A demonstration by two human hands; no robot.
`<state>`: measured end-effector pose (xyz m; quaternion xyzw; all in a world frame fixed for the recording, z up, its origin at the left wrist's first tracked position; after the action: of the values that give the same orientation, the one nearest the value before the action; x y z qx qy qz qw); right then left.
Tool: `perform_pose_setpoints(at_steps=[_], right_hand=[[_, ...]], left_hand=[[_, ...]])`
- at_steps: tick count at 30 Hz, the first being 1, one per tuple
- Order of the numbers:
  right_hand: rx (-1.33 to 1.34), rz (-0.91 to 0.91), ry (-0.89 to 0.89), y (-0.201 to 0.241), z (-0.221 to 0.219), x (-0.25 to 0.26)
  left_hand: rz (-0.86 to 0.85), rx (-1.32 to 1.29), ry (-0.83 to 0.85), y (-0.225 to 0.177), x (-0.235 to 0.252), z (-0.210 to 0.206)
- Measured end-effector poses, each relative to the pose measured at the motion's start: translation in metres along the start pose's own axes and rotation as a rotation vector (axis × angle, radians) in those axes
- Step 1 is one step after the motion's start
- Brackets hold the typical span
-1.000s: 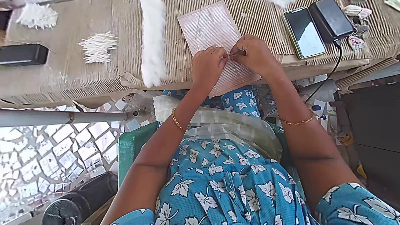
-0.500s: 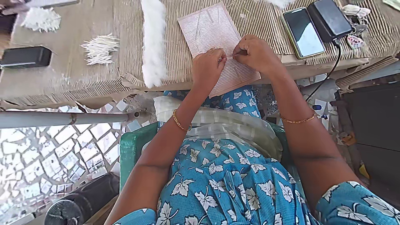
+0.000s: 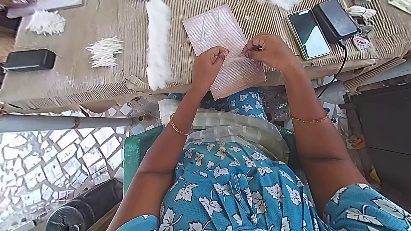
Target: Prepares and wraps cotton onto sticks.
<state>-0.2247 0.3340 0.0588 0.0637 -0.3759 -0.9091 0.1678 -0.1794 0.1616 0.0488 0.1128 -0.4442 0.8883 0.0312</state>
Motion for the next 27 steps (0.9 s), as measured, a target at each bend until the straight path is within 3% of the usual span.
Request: perform_pose_setpoints(at_steps=[9, 27], right_hand=[[-0.108, 0.065, -0.002, 0.006, -0.005, 0.000], [-0.118, 0.047, 0.021, 0.009, -0.008, -0.002]], left_hand=[[-0.182, 0.242, 0.057, -0.029, 0.001, -0.021], [-0.160, 0.309, 0.013, -0.028, 0.001, -0.028]])
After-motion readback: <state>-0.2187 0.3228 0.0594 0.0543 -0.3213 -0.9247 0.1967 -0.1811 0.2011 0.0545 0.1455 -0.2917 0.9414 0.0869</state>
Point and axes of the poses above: each hand's wrist, its own x-axis towards the middle knuckle, its own z-axis out of the back of the hand, y = z × x, the point moved 10 cm from there along x, towards the middle knuckle, and after that the axes turned 8 degrees about -y, right-handed, at the moved point
